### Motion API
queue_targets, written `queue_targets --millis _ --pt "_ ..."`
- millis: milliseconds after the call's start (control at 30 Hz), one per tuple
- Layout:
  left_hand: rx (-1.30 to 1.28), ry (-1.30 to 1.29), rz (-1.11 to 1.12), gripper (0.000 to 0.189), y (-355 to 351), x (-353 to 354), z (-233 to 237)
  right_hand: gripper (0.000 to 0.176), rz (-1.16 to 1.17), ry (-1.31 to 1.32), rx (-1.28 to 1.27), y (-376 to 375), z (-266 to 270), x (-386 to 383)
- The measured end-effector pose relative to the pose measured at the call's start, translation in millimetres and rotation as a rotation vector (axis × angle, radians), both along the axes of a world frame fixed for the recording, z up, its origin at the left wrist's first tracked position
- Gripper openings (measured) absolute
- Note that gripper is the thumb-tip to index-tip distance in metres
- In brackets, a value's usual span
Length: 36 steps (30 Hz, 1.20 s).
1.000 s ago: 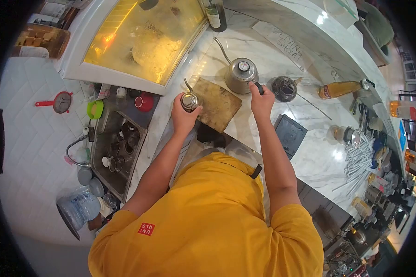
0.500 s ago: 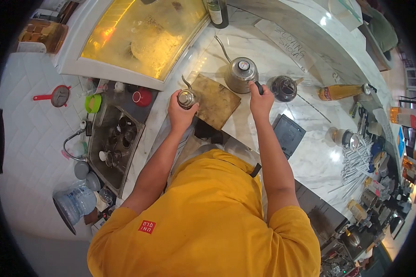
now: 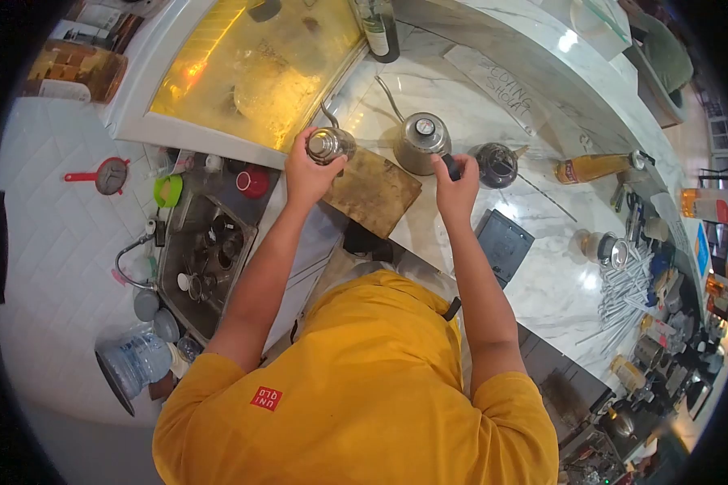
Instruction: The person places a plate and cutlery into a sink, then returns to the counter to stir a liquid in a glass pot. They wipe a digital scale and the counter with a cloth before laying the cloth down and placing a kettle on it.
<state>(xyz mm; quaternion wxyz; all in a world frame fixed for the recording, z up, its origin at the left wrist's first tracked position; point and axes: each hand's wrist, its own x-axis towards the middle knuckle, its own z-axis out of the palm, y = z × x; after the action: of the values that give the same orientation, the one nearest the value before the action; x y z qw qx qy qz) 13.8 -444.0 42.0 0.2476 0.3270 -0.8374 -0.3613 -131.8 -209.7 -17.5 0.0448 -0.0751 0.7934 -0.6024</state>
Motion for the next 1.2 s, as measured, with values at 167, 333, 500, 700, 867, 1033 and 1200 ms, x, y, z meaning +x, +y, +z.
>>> queue_targets --millis 167,333,500,700,867,1033,1200 --pt "-0.052 -0.082 -0.081 0.074 -21.1 -30.6 1.3 0.039 -0.003 0.173 0.072 17.9 8.6 11.2" --pt "-0.107 -0.171 -0.133 0.075 -41.2 -61.6 -16.3 0.034 0.012 0.230 0.097 36.0 22.7 31.0" --pt "-0.156 -0.259 -0.153 0.076 -41.4 -81.6 -20.5 0.031 0.006 0.314 0.124 45.7 55.0 47.5" --pt "-0.183 -0.326 -0.156 0.076 -41.8 -95.0 -28.3 0.030 0.040 0.356 0.171 54.0 49.2 71.6" --pt "-0.189 -0.307 -0.186 0.077 -44.7 -97.2 -32.6 0.027 0.123 0.313 0.181 51.8 36.5 95.4" --pt "-0.270 -0.311 -0.208 0.076 -42.5 -95.5 -31.0 0.022 0.308 0.250 0.247 48.3 10.2 96.6" --pt "-0.253 -0.310 -0.222 0.077 -47.6 -93.0 -37.8 0.021 0.378 0.251 0.308 37.2 -4.5 96.8"
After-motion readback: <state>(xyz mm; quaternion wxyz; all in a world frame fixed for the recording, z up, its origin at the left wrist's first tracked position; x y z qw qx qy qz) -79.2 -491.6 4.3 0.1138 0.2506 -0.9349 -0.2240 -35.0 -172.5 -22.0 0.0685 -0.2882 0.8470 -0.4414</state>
